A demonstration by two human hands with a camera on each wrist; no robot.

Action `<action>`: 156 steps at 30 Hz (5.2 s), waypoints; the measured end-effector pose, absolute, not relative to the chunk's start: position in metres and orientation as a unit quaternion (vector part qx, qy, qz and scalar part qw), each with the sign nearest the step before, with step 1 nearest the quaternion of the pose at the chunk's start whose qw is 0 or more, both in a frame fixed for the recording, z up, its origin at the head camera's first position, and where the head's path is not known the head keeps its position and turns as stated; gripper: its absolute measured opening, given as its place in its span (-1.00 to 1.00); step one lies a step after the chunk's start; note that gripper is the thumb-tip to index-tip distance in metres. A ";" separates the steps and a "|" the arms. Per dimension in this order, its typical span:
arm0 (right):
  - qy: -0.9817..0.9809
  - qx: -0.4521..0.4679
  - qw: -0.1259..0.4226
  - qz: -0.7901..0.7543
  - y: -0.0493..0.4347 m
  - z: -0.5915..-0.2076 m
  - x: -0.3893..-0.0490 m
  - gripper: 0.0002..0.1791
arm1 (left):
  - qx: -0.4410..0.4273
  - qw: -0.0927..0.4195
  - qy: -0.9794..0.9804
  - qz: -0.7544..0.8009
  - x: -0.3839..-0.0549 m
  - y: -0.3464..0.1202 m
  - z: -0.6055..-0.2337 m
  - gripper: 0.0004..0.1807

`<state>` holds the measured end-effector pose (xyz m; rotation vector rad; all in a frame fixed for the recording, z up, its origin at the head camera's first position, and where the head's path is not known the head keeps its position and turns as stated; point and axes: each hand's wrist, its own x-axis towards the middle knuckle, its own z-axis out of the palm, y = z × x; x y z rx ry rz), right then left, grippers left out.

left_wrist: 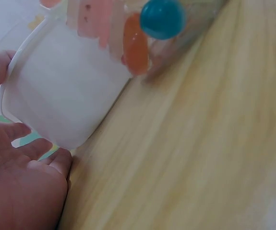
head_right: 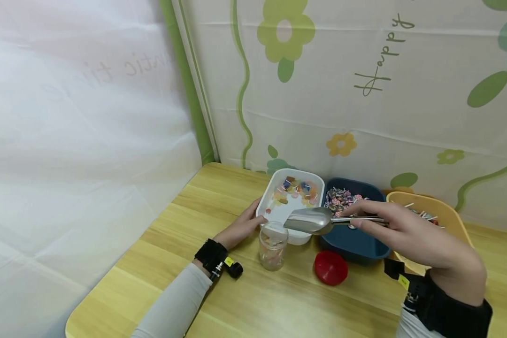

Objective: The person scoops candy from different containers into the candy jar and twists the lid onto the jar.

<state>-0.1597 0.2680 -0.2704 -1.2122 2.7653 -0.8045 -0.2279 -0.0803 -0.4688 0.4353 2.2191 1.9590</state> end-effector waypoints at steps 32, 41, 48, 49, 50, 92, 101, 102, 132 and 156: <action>0.932 -0.325 -0.004 -0.161 0.186 -0.350 -0.237 -0.74 | 0.159 0.076 0.727 0.663 -0.227 -0.080 -0.463 -0.24; 0.953 -0.280 -0.022 -0.109 0.169 -0.373 -0.243 -0.81 | 0.157 0.080 0.727 0.663 -0.227 -0.081 -0.467 -0.22; 0.958 -0.271 -0.049 -0.077 0.162 -0.382 -0.246 -0.81 | 0.150 0.080 0.730 0.662 -0.228 -0.080 -0.467 -0.22; 0.958 -0.272 -0.049 -0.074 0.161 -0.382 -0.246 -0.80 | 0.149 0.079 0.731 0.661 -0.228 -0.080 -0.467 -0.22; 0.958 -0.274 -0.049 -0.070 0.161 -0.382 -0.246 -0.79 | 0.149 0.079 0.732 0.661 -0.228 -0.081 -0.467 -0.22; 0.934 -0.321 0.016 -0.157 0.182 -0.370 -0.244 -0.64 | 0.150 0.081 0.736 0.655 -0.224 -0.081 -0.463 -0.21; 0.913 -0.348 0.029 -0.210 0.192 -0.368 -0.248 -0.73 | 0.155 0.085 0.737 0.653 -0.221 -0.083 -0.459 -0.21; 0.911 -0.347 0.032 -0.218 0.194 -0.368 -0.248 -0.75 | 0.153 0.084 0.736 0.654 -0.223 -0.083 -0.462 -0.21; 0.873 -0.336 -0.014 -0.353 0.255 -0.317 -0.223 -0.78 | 0.143 0.098 0.737 0.653 -0.214 -0.081 -0.445 -0.22; 0.908 -0.355 0.011 -0.223 0.261 -0.275 -0.171 -0.87 | 0.142 0.084 0.743 0.649 -0.209 -0.079 -0.435 -0.19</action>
